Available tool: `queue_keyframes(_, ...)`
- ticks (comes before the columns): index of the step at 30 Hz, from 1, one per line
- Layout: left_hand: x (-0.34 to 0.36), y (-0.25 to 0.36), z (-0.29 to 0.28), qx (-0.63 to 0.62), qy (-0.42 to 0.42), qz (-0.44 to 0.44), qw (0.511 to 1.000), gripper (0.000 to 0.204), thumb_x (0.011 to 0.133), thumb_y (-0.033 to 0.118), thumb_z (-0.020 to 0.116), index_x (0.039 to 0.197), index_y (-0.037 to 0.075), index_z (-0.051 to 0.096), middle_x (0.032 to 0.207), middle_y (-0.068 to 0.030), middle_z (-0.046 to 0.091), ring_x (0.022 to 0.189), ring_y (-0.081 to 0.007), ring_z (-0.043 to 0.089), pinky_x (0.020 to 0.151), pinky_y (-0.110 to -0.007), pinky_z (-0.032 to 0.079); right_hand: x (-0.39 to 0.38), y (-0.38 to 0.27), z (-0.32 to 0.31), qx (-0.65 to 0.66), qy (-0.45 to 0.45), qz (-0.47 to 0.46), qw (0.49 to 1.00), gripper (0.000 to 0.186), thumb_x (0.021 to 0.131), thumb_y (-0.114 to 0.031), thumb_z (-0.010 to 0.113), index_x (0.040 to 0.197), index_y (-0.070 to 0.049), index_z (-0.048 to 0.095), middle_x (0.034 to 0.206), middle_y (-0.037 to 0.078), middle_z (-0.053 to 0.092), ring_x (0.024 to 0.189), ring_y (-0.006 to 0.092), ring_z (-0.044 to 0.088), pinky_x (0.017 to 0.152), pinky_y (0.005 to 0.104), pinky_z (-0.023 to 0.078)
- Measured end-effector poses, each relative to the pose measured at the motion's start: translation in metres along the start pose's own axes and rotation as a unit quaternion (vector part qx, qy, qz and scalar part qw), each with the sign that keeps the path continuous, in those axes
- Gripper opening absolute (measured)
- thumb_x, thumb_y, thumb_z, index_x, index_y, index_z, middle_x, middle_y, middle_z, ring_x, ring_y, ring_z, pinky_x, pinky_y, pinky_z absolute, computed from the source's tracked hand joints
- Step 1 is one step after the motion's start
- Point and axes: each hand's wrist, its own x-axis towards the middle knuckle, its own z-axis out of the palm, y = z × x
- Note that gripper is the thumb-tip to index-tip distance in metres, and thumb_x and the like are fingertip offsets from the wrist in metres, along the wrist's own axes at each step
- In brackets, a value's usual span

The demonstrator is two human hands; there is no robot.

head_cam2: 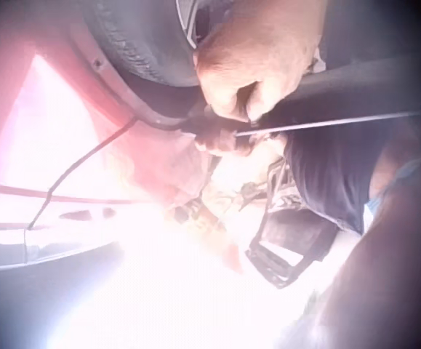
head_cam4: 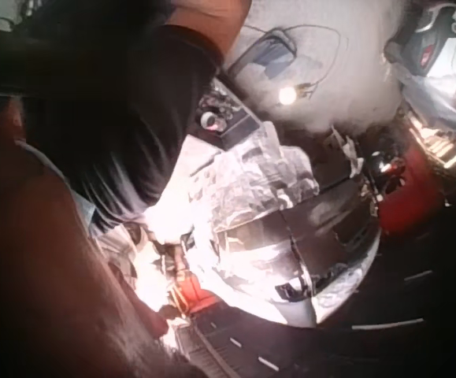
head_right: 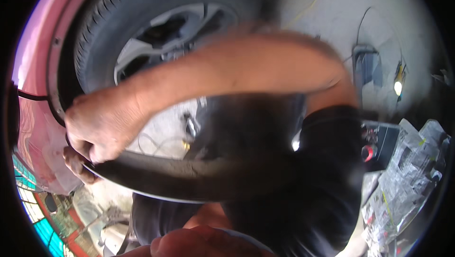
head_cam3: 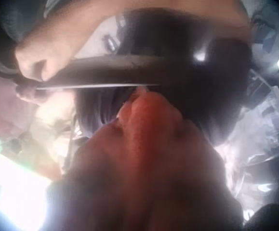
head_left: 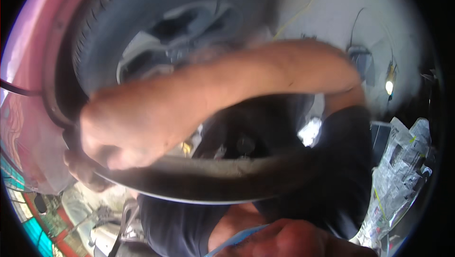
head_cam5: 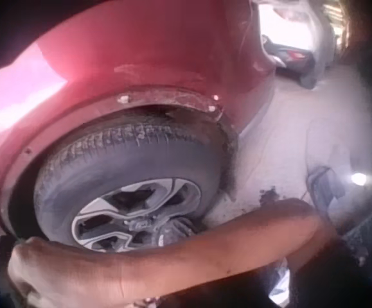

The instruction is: The person removes a plastic trim piece from a car's wheel well using a screwdriver and then replaces it, securing a fastener by hand.

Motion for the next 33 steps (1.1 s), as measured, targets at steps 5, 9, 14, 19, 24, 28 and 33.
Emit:
queue_keyframes(5,0.004,0.001,0.007,-0.032,0.008,-0.006,0.999,0.048,0.090,0.054,0.049,0.078,0.007,0.053,0.071,-0.0061,0.052,0.065,-0.0225,0.049,0.069,-0.039,0.038,-0.007,-0.004,-0.009,0.036,-0.012,0.018,0.999,0.010,0.079,-0.006,0.062,0.082,0.003,0.066,0.076,0.017,0.066,0.069,0.0281,0.064,0.065,0.0390,0.048)
queue_keyframes(9,0.014,0.029,0.006,-0.006,-0.015,-0.058,0.998,0.053,0.090,0.058,0.049,0.078,0.007,0.053,0.071,-0.0066,0.053,0.065,-0.0236,0.049,0.069,-0.040,0.037,-0.009,0.000,-0.007,0.034,-0.018,-0.006,0.999,0.009,0.082,-0.007,0.062,0.081,0.003,0.063,0.077,0.014,0.063,0.070,0.0247,0.061,0.063,0.0377,0.047)
queue_keyframes(14,0.024,0.033,0.003,-0.009,-0.065,-0.052,0.996,0.051,0.088,0.057,0.053,0.078,0.007,0.051,0.069,-0.0061,0.052,0.063,-0.0238,0.049,0.068,-0.040,0.037,-0.014,-0.009,-0.011,0.026,-0.021,0.031,0.999,0.011,0.083,-0.010,0.065,0.089,-0.001,0.065,0.081,0.011,0.064,0.075,0.0214,0.062,0.065,0.0361,0.048)
queue_keyframes(19,0.020,0.028,0.006,-0.028,-0.032,-0.024,0.999,0.058,0.082,0.062,0.062,0.079,0.006,0.050,0.068,-0.0059,0.051,0.063,-0.0241,0.050,0.066,-0.040,0.037,-0.014,-0.014,-0.007,0.008,-0.024,0.052,0.998,0.016,0.082,-0.010,0.067,0.092,0.001,0.065,0.083,0.014,0.064,0.077,0.0246,0.064,0.067,0.0364,0.049)
queue_keyframes(24,0.018,0.021,0.003,-0.038,-0.036,-0.006,0.999,0.067,0.078,0.070,0.064,0.077,0.005,0.048,0.066,-0.0061,0.050,0.062,-0.0247,0.050,0.066,-0.040,0.037,-0.009,-0.010,-0.003,-0.044,0.010,-0.037,0.998,0.015,0.078,-0.007,0.065,0.082,0.007,0.064,0.076,0.019,0.063,0.072,0.0311,0.065,0.067,0.0383,0.050)
queue_keyframes(28,0.010,0.017,0.002,-0.036,-0.022,-0.008,0.999,0.069,0.076,0.072,0.065,0.076,0.005,0.049,0.065,-0.0064,0.050,0.062,-0.0250,0.050,0.066,-0.040,0.037,-0.011,-0.017,-0.006,-0.046,-0.007,-0.018,0.999,0.012,0.078,-0.006,0.064,0.079,0.006,0.063,0.077,0.019,0.062,0.073,0.0322,0.064,0.067,0.0392,0.050)
queue_keyframes(33,0.009,0.016,0.002,-0.038,0.001,-0.018,0.999,0.069,0.075,0.071,0.066,0.076,0.005,0.049,0.064,-0.0070,0.049,0.061,-0.0250,0.050,0.068,-0.041,0.040,-0.011,-0.018,-0.009,-0.017,0.006,-0.012,1.000,0.014,0.080,-0.009,0.065,0.078,0.005,0.062,0.078,0.018,0.062,0.073,0.0314,0.064,0.068,0.0406,0.049)
